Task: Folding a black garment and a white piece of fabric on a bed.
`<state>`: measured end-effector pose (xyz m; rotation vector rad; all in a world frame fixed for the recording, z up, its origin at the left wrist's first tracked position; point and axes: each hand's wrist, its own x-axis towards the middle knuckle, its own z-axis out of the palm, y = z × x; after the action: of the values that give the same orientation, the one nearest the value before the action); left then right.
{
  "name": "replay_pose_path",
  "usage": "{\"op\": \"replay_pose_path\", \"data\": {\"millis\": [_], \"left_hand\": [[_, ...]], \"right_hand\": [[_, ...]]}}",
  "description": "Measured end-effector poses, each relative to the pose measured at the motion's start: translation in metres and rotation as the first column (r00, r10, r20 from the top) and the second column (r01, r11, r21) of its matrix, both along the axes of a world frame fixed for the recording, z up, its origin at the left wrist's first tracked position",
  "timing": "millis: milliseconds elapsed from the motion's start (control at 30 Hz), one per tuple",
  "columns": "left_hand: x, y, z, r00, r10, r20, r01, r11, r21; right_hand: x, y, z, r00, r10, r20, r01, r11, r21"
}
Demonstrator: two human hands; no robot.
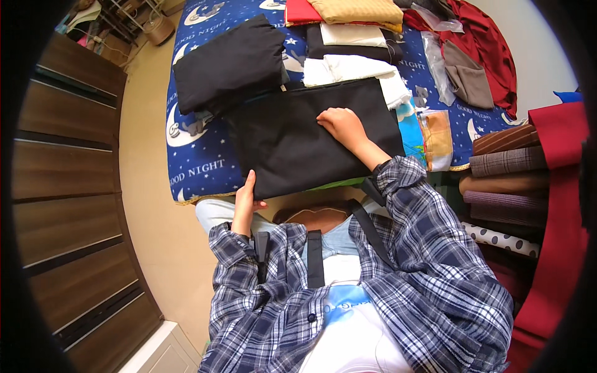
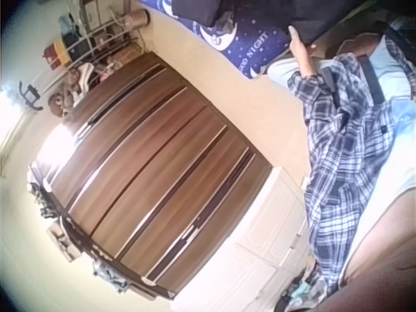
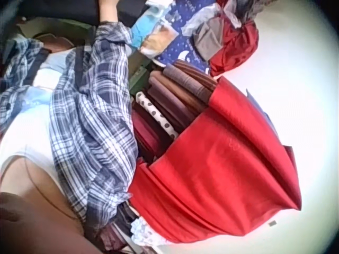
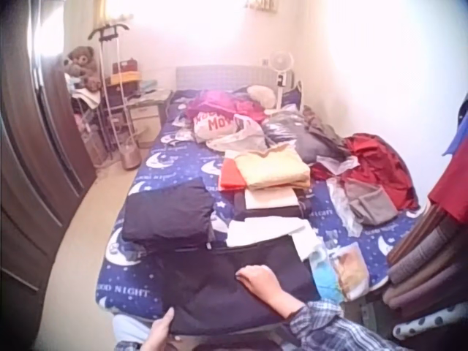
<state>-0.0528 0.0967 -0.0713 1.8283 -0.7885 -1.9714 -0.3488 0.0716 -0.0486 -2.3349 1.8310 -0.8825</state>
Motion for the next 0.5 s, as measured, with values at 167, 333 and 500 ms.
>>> {"op": "replay_pose_path", "data": {"millis": [167, 333, 500], "left_hand": [[-0.001, 0.000, -0.001, 1.000, 0.011, -0.003, -0.011, 1.000, -0.023], [0.001, 0.001, -0.003, 1.000, 0.023, 0.000, -0.023, 0.999, -0.030], [0.000, 0.003, 0.001, 1.000, 0.020, 0.000, -0.020, 1.000, -0.011]], "right_hand": [[0.006, 0.001, -0.002, 0.970, 0.045, -0.237, -0.075, 0.990, -0.119], [0.017, -0.003, -0.004, 0.891, 0.023, -0.453, -0.046, 0.998, -0.039], [0.019, -0.001, 0.006, 0.974, -0.213, 0.081, 0.167, 0.910, 0.379]]}}
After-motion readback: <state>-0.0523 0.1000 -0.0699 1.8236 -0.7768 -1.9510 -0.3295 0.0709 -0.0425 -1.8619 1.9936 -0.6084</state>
